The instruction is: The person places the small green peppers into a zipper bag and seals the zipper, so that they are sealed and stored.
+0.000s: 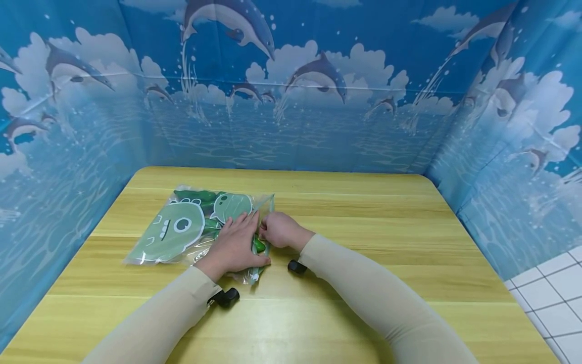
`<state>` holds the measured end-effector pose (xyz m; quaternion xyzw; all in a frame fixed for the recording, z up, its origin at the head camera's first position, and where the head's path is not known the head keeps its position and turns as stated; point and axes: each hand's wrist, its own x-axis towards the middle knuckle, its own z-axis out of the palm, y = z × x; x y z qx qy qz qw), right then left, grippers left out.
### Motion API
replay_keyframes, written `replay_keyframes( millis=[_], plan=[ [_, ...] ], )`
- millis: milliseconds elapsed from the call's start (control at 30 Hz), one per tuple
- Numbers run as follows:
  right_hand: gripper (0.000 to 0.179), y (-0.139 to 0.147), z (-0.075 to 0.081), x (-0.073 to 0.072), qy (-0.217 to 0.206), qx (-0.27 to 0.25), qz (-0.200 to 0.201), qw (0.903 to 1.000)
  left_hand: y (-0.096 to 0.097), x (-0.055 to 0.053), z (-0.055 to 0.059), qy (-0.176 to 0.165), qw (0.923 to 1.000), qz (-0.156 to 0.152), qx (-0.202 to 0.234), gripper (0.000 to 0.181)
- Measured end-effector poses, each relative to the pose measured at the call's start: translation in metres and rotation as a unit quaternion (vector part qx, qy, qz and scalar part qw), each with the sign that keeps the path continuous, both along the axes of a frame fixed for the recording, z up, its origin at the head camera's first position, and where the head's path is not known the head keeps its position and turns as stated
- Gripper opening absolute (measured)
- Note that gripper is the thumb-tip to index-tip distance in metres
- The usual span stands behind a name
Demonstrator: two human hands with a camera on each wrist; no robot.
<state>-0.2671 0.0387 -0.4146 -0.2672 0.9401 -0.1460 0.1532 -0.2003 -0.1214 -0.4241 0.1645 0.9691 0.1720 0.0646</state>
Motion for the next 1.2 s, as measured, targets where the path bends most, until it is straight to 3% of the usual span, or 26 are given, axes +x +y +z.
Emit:
replay_keyframes(
  millis=[200,433,633,900,1200],
  plan=[
    [0.029,0.005,0.004,0.003,0.001,-0.004,-0.001,1.0,0.004,0.003,0.003,0.004,1.0,-0.001,0.003,0.127],
    [0.016,0.016,0.015,0.007,-0.022,-0.015,0.001,0.9996,0.006,0.006,0.007,0.005,0.9999,-0.003,0.012,0.126],
    [0.017,0.028,0.022,0.012,-0.012,-0.039,-0.004,0.9992,0.001,0.006,0.006,-0.004,0.9997,-0.001,0.025,0.124],
    [0.033,0.045,0.024,0.019,-0.022,-0.079,-0.035,0.996,-0.007,0.007,0.01,-0.03,0.997,-0.01,0.071,0.112],
    [0.048,0.064,0.025,0.031,-0.029,-0.106,-0.057,0.9923,-0.008,0.009,0.016,-0.06,0.9903,0.014,0.125,0.112]
  ],
)
